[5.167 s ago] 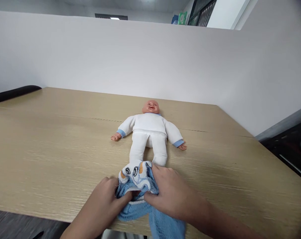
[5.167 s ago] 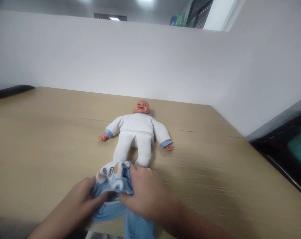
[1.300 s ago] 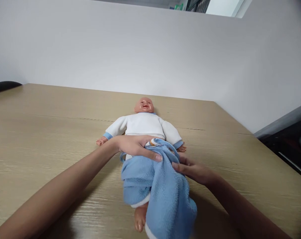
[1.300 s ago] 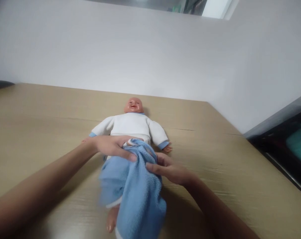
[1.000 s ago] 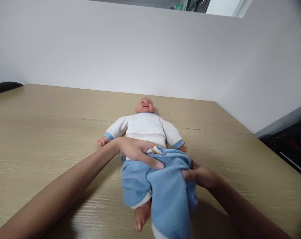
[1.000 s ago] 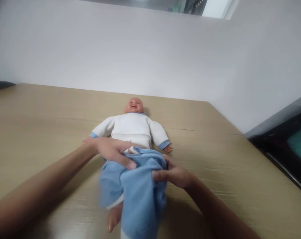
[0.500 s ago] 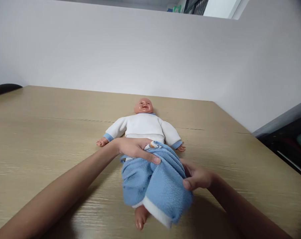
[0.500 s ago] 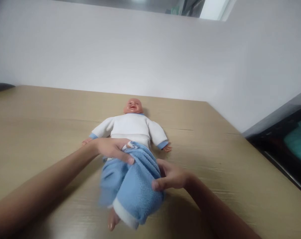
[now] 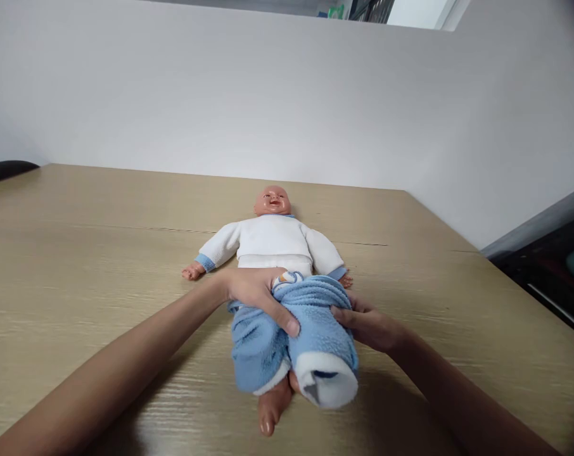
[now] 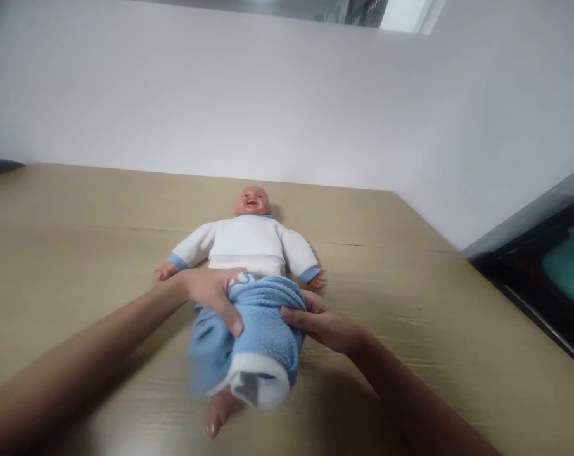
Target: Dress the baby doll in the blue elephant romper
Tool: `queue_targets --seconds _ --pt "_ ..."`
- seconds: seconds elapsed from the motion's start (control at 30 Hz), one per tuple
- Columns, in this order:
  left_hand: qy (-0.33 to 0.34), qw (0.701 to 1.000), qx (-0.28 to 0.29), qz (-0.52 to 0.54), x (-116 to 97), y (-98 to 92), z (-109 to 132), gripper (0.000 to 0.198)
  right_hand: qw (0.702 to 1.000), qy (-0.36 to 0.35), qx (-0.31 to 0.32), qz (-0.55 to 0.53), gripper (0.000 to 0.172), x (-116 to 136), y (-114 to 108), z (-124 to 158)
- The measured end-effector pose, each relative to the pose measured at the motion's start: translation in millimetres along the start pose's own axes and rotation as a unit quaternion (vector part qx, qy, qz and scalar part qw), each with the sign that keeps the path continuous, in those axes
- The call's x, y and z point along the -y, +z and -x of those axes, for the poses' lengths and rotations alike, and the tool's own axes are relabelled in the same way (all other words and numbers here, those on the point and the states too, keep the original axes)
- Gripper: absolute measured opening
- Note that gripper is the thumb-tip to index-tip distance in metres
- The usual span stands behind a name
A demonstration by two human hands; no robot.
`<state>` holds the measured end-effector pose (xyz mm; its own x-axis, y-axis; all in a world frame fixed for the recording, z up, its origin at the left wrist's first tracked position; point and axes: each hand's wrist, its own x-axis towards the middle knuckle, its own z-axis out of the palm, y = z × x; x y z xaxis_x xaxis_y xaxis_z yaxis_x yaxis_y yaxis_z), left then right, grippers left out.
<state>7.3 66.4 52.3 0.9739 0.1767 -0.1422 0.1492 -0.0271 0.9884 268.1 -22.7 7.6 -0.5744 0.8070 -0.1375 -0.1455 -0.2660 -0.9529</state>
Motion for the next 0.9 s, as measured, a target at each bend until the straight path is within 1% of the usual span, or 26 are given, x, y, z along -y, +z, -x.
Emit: queue_targets --seconds 0.03,0.1,0.17,0.2,0.23,0.27,0.33,0.4,0.47,0.5,0.57,0.63,0.67,0.7,0.77,0.8,0.83,0.9 --pt "0.009 1.000 -0.008 0.003 1.0 -0.8 0.3 0.062 1.000 0.003 0.016 0.008 0.046 2.8 0.7 1.0" --pt "0.025 1.000 -0.013 0.008 2.2 -2.3 0.5 0.060 0.997 0.009 0.072 0.012 0.049 7.9 1.9 3.1" --pt "0.035 0.999 -0.008 0.004 2.3 -2.9 0.2 0.061 0.990 0.013 0.141 0.007 0.061 10.9 2.7 4.7" --pt "0.039 0.999 -0.004 0.001 2.0 -2.8 0.1 0.061 0.986 0.016 0.164 0.003 0.067 11.4 2.6 5.2" --pt "0.041 0.999 -0.001 -0.002 1.5 -2.5 0.0 0.062 0.984 0.018 0.175 0.000 0.071 11.2 2.2 5.6" --pt "0.043 0.999 0.002 -0.004 0.9 -1.8 0.2 0.062 0.985 0.018 0.171 0.001 0.073 10.4 1.4 5.8" --pt "0.036 0.999 0.005 -0.005 -0.4 0.2 1.2 0.063 0.989 0.015 0.145 0.009 0.068 8.2 -1.2 5.9" --pt "0.019 1.000 -0.006 -0.001 -0.9 2.2 2.5 0.061 0.992 0.000 0.125 0.008 0.057 6.3 -4.0 5.3" --pt "0.006 1.000 -0.027 0.009 -0.1 3.6 3.5 0.060 0.992 -0.019 0.126 0.002 0.046 6.1 -5.5 4.2" --pt "0.008 0.999 -0.034 0.017 0.8 3.8 3.5 0.062 0.991 -0.027 0.132 0.000 0.048 6.5 -5.5 3.5" --pt "0.023 0.999 -0.028 0.039 2.8 3.3 2.8 0.073 0.991 -0.035 0.132 0.000 0.053 7.7 -4.2 1.8" --pt "0.030 0.998 -0.013 0.058 4.2 1.9 1.5 0.083 0.991 -0.047 0.129 -0.002 0.052 8.2 -1.8 0.4" --pt "0.031 0.998 -0.007 0.063 4.4 1.1 0.9 0.084 0.990 -0.052 0.131 -0.003 0.051 8.0 -0.4 -0.2" --pt "0.030 0.998 -0.003 0.064 4.3 0.2 0.5 0.081 0.989 -0.053 0.138 -0.005 0.055 7.7 1.0 -0.6" --pt "0.031 0.998 0.003 0.054 3.4 -1.3 0.4 0.069 0.986 -0.049 0.156 -0.004 0.067 7.3 3.8 -1.1" --pt "0.033 0.998 0.008 0.047 3.0 -1.8 0.6 0.063 0.987 -0.045 0.154 0.005 0.070 7.4 5.0 -1.3" --pt "0.036 0.998 0.009 0.042 2.7 -2.2 1.0 0.057 0.989 -0.043 0.140 0.016 0.068 7.8 6.1 -1.5" --pt "0.031 0.999 -0.007 0.041 2.9 -2.2 2.3 0.052 0.994 -0.052 0.086 0.043 0.060 8.8 7.6 -2.2"
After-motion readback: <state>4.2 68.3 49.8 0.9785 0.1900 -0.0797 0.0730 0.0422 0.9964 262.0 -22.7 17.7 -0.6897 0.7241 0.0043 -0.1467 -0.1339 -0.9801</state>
